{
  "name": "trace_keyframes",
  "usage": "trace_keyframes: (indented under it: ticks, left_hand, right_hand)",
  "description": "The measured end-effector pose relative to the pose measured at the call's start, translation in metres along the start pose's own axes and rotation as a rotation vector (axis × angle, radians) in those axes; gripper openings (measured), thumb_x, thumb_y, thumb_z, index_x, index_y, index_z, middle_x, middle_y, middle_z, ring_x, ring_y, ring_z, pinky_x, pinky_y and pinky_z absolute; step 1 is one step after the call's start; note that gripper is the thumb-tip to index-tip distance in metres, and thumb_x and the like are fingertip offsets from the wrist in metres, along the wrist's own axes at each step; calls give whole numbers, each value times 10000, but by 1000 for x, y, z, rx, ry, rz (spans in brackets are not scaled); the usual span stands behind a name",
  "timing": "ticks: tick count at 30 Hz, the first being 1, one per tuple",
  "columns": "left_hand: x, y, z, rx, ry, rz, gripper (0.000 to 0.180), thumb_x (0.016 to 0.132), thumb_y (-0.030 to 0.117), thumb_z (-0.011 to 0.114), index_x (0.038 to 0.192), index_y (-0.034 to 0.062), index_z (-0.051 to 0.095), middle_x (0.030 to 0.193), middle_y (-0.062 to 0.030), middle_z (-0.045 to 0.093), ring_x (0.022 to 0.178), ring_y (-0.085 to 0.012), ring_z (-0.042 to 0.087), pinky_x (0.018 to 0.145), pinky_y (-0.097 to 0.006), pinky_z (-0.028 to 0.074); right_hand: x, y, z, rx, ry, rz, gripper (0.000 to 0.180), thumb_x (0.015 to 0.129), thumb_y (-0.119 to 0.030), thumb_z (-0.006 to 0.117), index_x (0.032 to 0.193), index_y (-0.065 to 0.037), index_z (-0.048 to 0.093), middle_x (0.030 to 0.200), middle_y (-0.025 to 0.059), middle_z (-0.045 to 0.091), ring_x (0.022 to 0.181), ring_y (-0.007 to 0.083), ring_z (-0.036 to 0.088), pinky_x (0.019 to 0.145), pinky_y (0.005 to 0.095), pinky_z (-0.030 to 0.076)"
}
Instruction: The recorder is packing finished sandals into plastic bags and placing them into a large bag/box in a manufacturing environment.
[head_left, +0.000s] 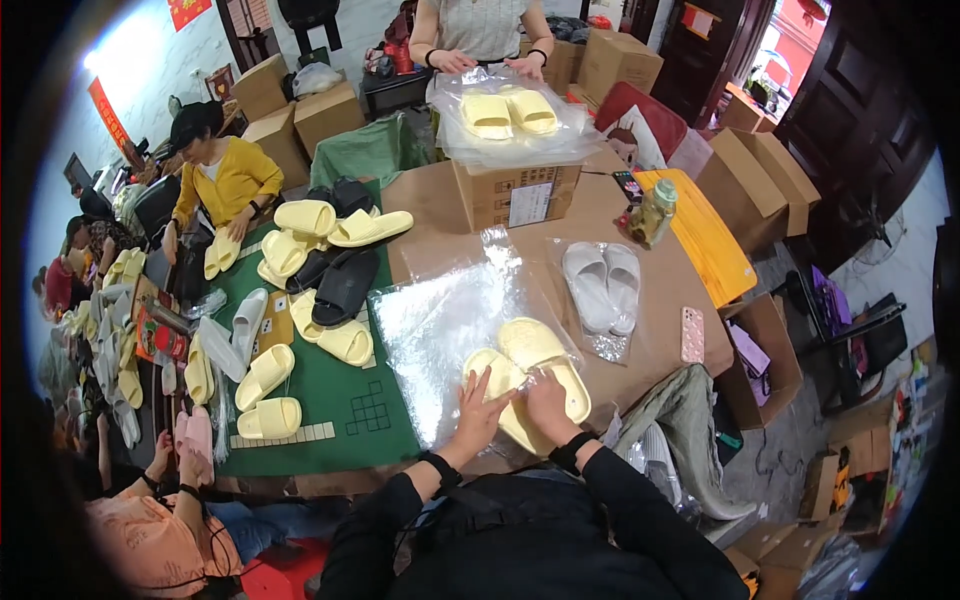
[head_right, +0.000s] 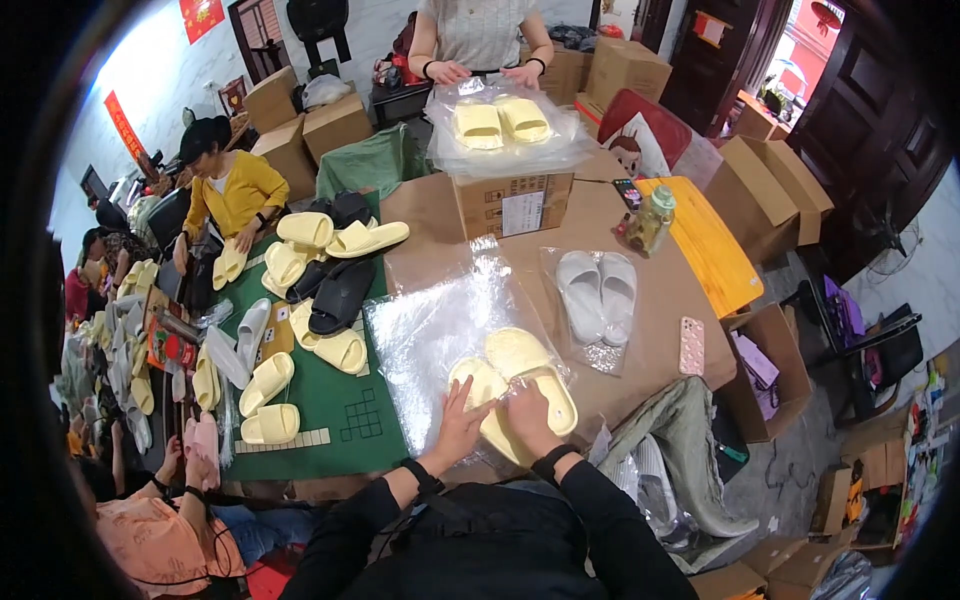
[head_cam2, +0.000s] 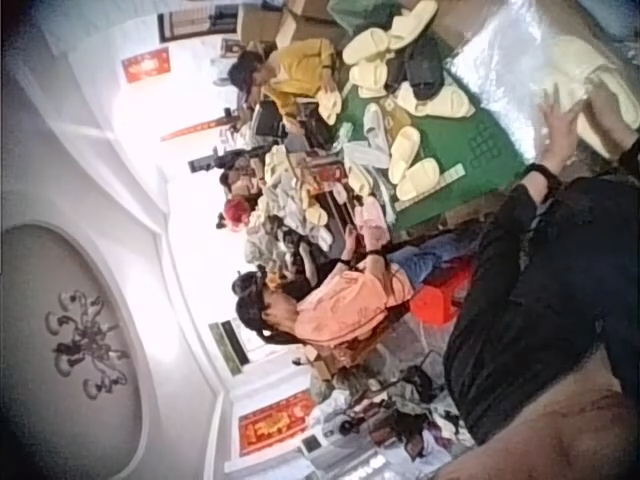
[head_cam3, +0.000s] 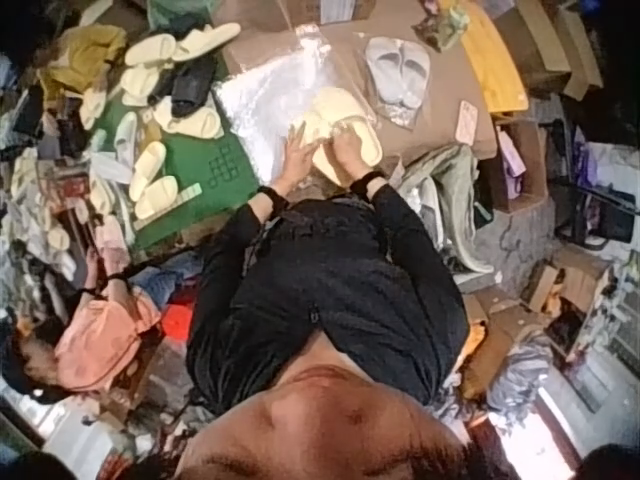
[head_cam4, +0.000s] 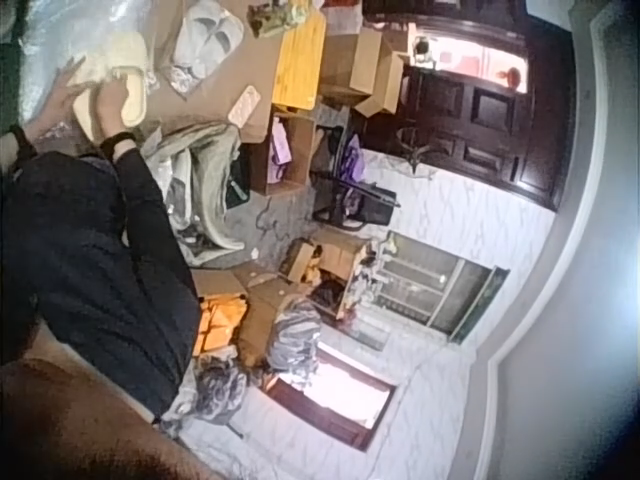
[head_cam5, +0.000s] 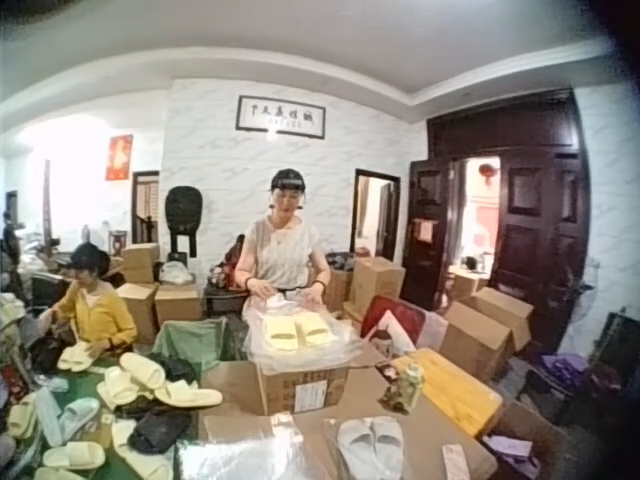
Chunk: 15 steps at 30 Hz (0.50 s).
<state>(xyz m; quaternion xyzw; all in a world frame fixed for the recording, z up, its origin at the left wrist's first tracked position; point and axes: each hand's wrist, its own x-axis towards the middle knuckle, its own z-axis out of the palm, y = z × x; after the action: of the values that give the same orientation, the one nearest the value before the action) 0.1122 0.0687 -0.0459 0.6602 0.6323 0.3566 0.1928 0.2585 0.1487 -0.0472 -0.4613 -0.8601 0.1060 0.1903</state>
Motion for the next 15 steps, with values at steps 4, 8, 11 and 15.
trace_keyframes:
  ticks: [4,8,11,15]
  left_hand:
    - [-6,-3,3,-227,6,-50,390,842,57,542,1157,274,617,1404,-242,286,1285,-480,240,1059,-492,205]
    - [-1,10,3,-254,-3,-48,376,858,60,519,1165,256,612,1417,-219,281,1290,-461,254,1050,-530,190]
    - [11,9,-2,-158,18,-105,368,868,59,497,1186,214,595,1417,-200,298,1290,-452,265,1041,-560,174]
    - [25,-13,-12,-269,169,-258,318,913,86,437,1206,116,555,1260,-187,496,1188,-388,441,983,-447,325]
  right_hand:
    - [8,8,4,-35,-7,225,186,707,-129,579,862,-28,587,818,145,590,853,309,573,667,398,496]
    - [3,22,16,-100,190,51,139,704,-135,562,814,-50,561,791,111,567,803,269,572,601,377,498]
    - [2,14,15,-114,54,-71,152,697,-124,586,821,-64,520,745,80,543,793,255,564,578,367,492]
    - [-4,16,5,-66,25,-64,159,693,-133,588,817,-69,511,762,79,558,775,256,567,598,371,491]
